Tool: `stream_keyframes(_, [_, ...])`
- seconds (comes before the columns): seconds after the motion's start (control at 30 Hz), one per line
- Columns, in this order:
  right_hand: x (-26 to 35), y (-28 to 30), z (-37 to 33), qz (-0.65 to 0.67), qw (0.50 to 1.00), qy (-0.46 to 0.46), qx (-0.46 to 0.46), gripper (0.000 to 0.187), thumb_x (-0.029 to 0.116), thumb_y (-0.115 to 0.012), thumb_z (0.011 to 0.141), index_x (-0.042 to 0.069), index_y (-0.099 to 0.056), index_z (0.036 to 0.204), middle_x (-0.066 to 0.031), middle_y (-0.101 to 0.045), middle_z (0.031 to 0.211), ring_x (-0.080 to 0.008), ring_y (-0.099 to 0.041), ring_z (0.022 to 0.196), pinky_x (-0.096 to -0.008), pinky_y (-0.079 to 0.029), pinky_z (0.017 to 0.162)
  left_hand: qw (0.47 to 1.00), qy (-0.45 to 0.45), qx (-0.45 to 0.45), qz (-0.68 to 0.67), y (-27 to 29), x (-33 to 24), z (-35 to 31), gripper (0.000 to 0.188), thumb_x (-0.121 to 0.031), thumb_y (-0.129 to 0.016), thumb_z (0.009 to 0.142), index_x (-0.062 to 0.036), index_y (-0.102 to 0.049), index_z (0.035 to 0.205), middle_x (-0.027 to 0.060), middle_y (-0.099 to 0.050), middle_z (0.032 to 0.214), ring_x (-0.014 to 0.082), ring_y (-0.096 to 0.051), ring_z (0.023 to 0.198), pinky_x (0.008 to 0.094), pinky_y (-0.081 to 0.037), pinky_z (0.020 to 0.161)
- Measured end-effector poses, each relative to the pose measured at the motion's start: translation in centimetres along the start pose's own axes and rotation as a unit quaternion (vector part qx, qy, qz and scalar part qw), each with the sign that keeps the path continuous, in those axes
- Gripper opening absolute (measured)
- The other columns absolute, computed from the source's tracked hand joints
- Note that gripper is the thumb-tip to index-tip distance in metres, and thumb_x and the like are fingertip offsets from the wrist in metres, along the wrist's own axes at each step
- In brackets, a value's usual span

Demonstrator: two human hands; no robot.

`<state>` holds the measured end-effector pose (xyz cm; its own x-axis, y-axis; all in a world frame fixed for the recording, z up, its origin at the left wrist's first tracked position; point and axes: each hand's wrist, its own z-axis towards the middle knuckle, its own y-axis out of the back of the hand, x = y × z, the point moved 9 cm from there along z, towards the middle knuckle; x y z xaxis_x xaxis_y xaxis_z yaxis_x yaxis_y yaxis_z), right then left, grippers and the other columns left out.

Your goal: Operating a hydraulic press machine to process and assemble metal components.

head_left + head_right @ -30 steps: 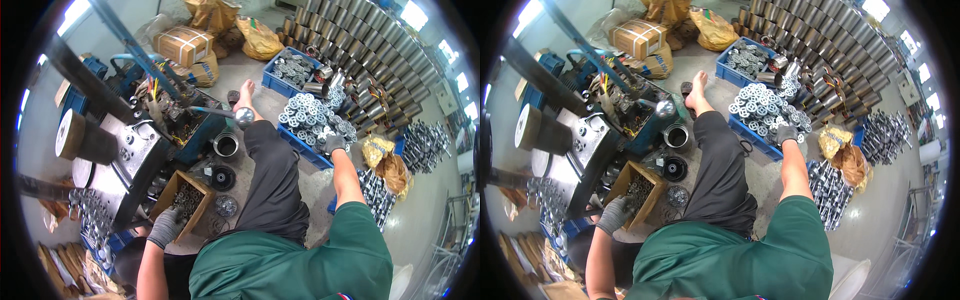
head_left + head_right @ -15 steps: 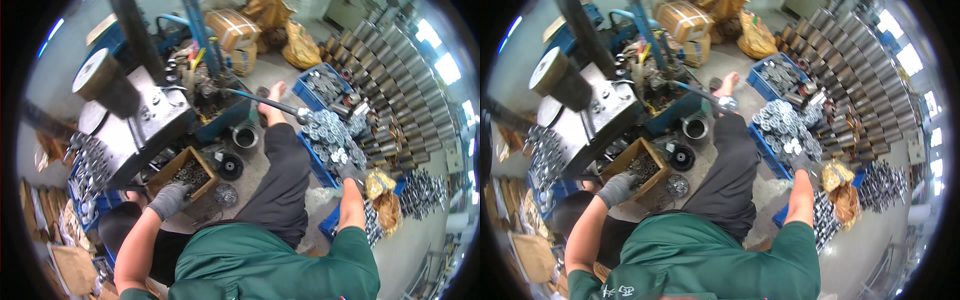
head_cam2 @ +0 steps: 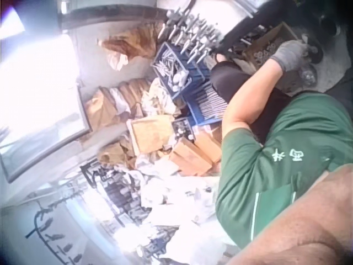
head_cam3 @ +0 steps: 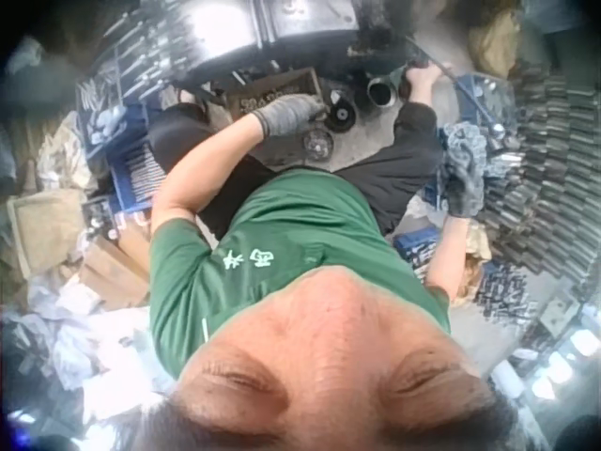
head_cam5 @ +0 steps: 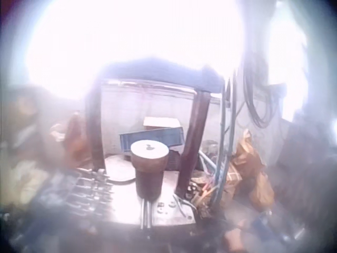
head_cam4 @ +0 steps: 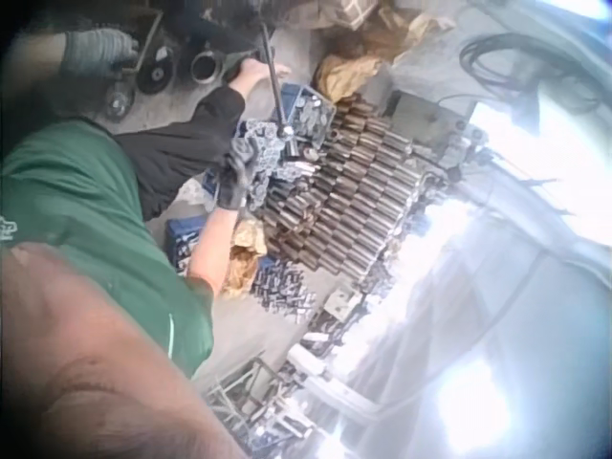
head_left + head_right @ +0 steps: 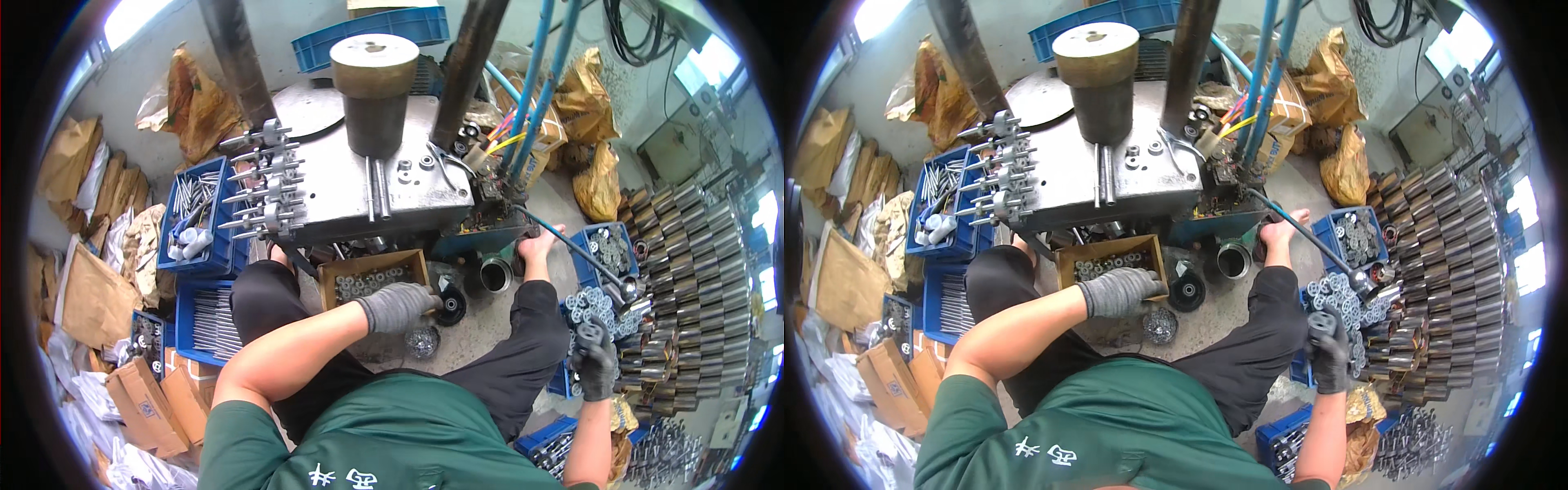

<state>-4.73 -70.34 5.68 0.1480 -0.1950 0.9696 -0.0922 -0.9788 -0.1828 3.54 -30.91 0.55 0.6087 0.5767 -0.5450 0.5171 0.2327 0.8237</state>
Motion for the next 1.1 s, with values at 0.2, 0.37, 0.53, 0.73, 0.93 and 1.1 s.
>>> stream_keyframes(0.2, [0.7,-24.1,7.4,-0.019,0.981,-0.042,0.189,0.063,0.005,-0.069,0.091,0.006,-0.043,0.148,-0.012,-0.063,0.125,-0.018,-0.067,0.091,-0.0293,-0.055,0.065,0.959,0.02,-0.075,-0.271,2.1,-0.7,0.6,0.043,-0.026,-0.069,0.096,-0.0059,-0.063,0.133,0.0193,-0.065,0.125,0.0346,-0.065,0.119,0.0422,-0.052,0.102])
stream_keyframes(0.37, [0.4,-36.6,11.3,0.018,0.955,0.027,0.296,0.067,0.0,-0.072,0.093,0.009,-0.037,0.149,-0.0115,-0.061,0.133,-0.0187,-0.061,0.118,-0.0348,-0.053,0.1,0.761,0.029,-0.229,-0.606,4.9,1.6,-0.6,0.034,-0.012,-0.069,0.099,-0.001,-0.06,0.13,0.008,-0.07,0.109,0.0168,-0.064,0.103,0.0343,-0.055,0.094])
stream_keyframes(0.53, [4.0,-41.4,14.6,-0.136,0.94,0.164,0.265,0.062,-0.001,-0.079,0.086,0.005,-0.045,0.137,-0.0109,-0.061,0.125,-0.0164,-0.062,0.11,-0.0336,-0.055,0.098,0.736,0.047,-0.339,-0.584,7.4,4.0,-2.6,0.023,-0.007,-0.058,0.105,-0.0001,-0.06,0.127,0.0092,-0.07,0.107,0.0152,-0.066,0.101,0.0325,-0.057,0.089])
stream_keyframes(0.73, [5.7,-46.2,15.0,-0.206,0.927,0.11,0.293,0.057,0.005,-0.08,0.086,0.0,-0.052,0.135,-0.0105,-0.065,0.121,-0.0171,-0.063,0.113,-0.0336,-0.054,0.098,0.633,0.041,-0.392,-0.666,7.6,6.0,-3.3,0.021,-0.002,-0.055,0.103,-0.0038,-0.061,0.123,0.007,-0.069,0.102,0.0142,-0.064,0.091,0.0296,-0.054,0.083])
stream_keyframes(0.93, [13.3,-50.7,17.3,-0.148,0.885,0.322,0.302,0.064,0.0,-0.082,0.084,0.008,-0.055,0.142,-0.0094,-0.064,0.125,-0.0194,-0.064,0.114,-0.0312,-0.057,0.097,0.64,0.161,-0.299,-0.689,2.1,6.4,-2.0,0.007,-0.004,-0.051,0.104,-0.0059,-0.056,0.108,0.0079,-0.068,0.103,0.0179,-0.068,0.091,0.0343,-0.061,0.08])
stream_keyframes(1.1, [20.3,-52.3,24.0,-0.369,0.814,0.402,0.199,0.068,0.017,-0.087,0.081,0.0,-0.056,0.139,-0.0118,-0.07,0.111,-0.0183,-0.07,0.099,-0.03,-0.059,0.087,0.539,0.228,-0.23,-0.777,-3.7,6.2,-1.1,0.01,-0.007,-0.055,0.101,-0.0092,-0.056,0.111,0.0081,-0.066,0.094,0.0206,-0.068,0.078,0.0398,-0.062,0.061])
